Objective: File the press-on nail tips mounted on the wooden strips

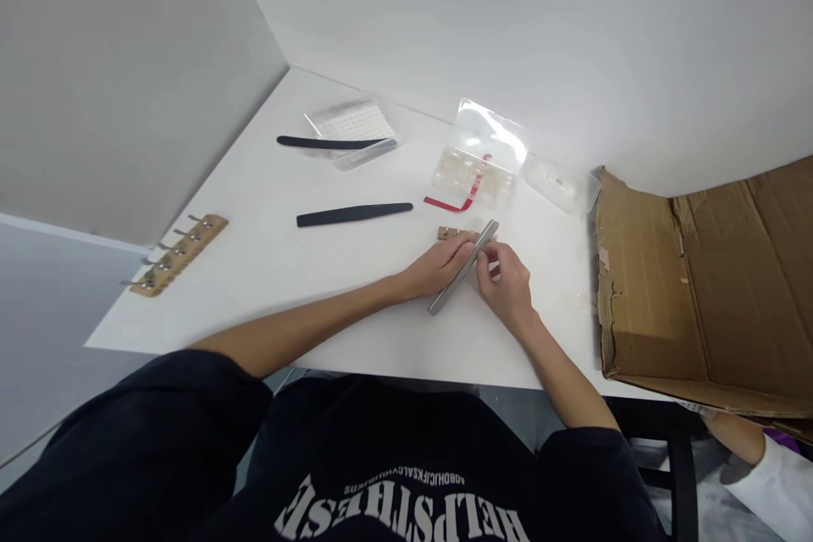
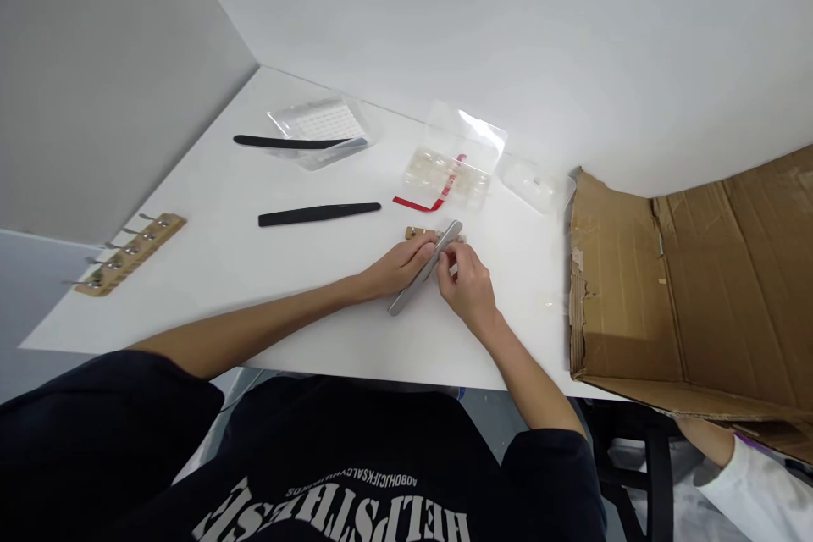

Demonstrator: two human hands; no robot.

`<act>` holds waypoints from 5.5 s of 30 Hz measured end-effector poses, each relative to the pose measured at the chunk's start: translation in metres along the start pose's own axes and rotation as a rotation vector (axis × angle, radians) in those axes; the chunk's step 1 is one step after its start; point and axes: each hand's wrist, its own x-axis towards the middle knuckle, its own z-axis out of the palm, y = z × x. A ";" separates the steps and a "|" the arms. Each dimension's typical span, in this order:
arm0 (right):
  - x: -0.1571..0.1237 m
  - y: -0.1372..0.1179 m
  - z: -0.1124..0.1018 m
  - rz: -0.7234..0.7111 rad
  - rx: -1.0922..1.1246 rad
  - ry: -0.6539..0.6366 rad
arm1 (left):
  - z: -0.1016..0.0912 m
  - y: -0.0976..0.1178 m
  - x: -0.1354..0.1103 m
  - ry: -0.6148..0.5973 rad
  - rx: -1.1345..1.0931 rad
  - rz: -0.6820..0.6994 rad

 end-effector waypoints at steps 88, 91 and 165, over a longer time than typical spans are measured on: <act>0.022 0.020 -0.016 0.499 0.796 -0.209 | 0.000 0.004 -0.003 -0.002 0.044 -0.027; 0.024 0.019 -0.015 0.526 0.857 -0.207 | -0.001 0.006 -0.003 0.008 -0.013 -0.047; 0.008 0.001 -0.004 0.468 0.672 -0.251 | -0.002 -0.006 0.000 -0.018 -0.007 -0.015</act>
